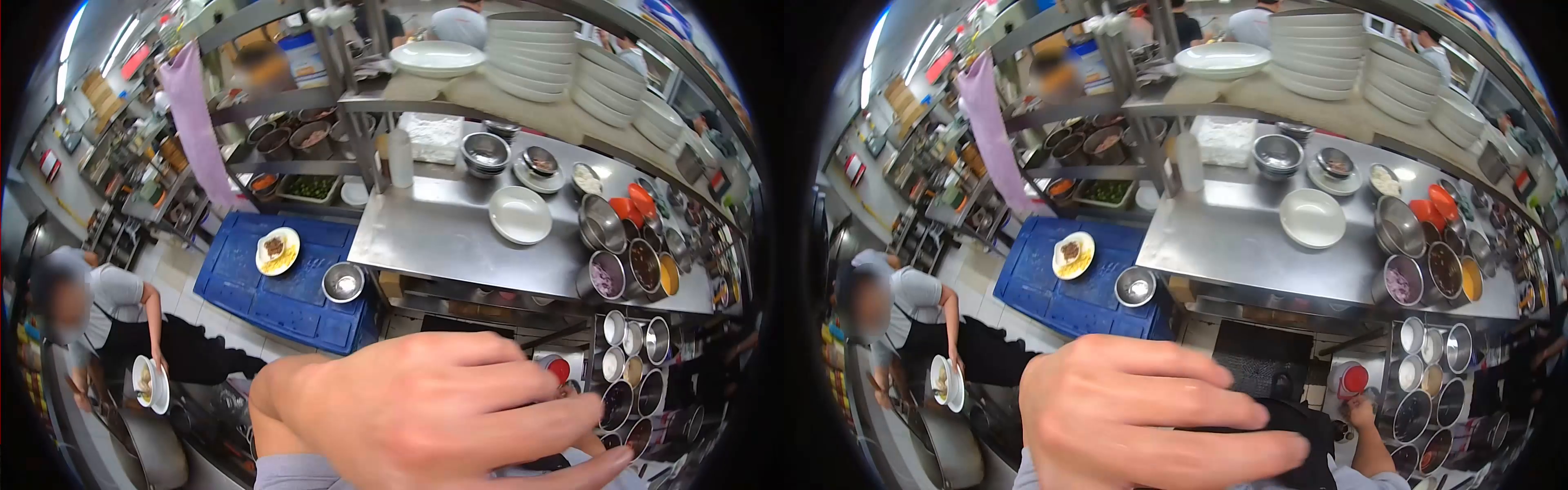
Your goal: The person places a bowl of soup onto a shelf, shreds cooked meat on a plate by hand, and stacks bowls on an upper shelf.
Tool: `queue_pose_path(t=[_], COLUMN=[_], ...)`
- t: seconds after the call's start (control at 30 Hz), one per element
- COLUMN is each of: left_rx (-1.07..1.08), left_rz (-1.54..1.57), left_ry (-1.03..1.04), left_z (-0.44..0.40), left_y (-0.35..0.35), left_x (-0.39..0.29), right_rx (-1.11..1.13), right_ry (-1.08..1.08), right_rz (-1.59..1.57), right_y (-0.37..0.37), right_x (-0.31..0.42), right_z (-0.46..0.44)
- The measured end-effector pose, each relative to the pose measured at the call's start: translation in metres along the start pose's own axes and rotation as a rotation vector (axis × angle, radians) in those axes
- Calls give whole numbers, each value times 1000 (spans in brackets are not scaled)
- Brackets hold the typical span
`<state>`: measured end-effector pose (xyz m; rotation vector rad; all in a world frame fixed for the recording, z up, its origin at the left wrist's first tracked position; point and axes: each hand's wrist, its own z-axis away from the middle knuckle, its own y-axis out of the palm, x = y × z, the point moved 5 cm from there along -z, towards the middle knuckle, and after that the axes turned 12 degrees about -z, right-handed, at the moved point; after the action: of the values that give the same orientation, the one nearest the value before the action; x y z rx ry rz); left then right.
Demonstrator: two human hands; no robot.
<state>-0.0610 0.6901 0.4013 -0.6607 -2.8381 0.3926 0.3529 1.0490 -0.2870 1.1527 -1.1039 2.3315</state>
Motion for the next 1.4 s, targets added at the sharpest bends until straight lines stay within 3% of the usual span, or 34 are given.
queue_pose_path(t=[0.03, 0.07, 0.13, 0.17, 0.23, 0.3, 0.4, 0.53, 0.6, 0.67, 0.7, 0.73, 0.77, 0.8, 0.93, 1.0, 1.07, 1.1, 1.2, 1.27, 1.33, 1.4], left_rx=[-42, -84, -77, -72, -52, -24, 223, 790, 916, 1099, 1181, 1265, 1311, 1292, 1130, 1186, 1143, 1120, 693, 511, 380, 248], left_rz=[7, 13, 126, 160, 149, 159, 135, -162, -132, -129, -187, -239, -292, -309, -258, -161, -115, -141, -493, -667, -673, -680], left_ry=[0, -1, -19, -23, 37, 126, 273, 27, -123, -509, -678, -853, -1090, -1306, -1927, -2081, -2184, -2200, -2332, -2331, -2318, -2297], left_z=[-3, -5, -14, -19, -33, -48, -66, -68, -23, 59, 111, 155, 210, 256, 429, 428, 414, 420, 437, 432, 426, 425], left_y=[-2, -4, -7, -8, -4, 4, 15, 63, 103, 128, 131, 128, 126, 120, 91, 75, 51, 38, -9, -34, -48, -69], left_x=[-4, -8, -8, -10, -19, -31, -46, -60, -42, -21, -19, -24, -35, -53, -186, -251, -290, -307, -341, -350, -358, -365], right_rx=[80, 122, 237, 235, 454, 460, 476, 505, 535, 582, 641, 679, 768, 856, 1150, 1268, 1268, 1262, 1255, 1397, 1485, 1523], right_ry=[-95, 128, 310, 302, 185, 148, 54, -6, -124, -229, -427, -232, -270, -350, -168, -414, -737, -777, -878, -872, -1316, -1514], right_rz=[-135, 165, -63, -72, -8, -41, 29, 92, 104, 149, -11, -15, -6, -15, 157, 239, 275, 250, 85, 167, 303, 353], right_y=[13, 12, 36, 40, 54, 49, 28, 9, 5, 1, 19, 24, 32, 43, 123, 172, 212, 239, 322, 365, 399, 425], right_x=[-40, 71, 64, 69, 115, 125, 158, 154, 154, 200, 167, 182, 193, 203, 283, 359, 451, 481, 553, 598, 648, 703], right_z=[-22, 21, 14, 11, 11, 3, 3, -13, -18, -5, -31, -23, -26, -29, -33, -27, -4, 1, 38, 103, 176, 244])
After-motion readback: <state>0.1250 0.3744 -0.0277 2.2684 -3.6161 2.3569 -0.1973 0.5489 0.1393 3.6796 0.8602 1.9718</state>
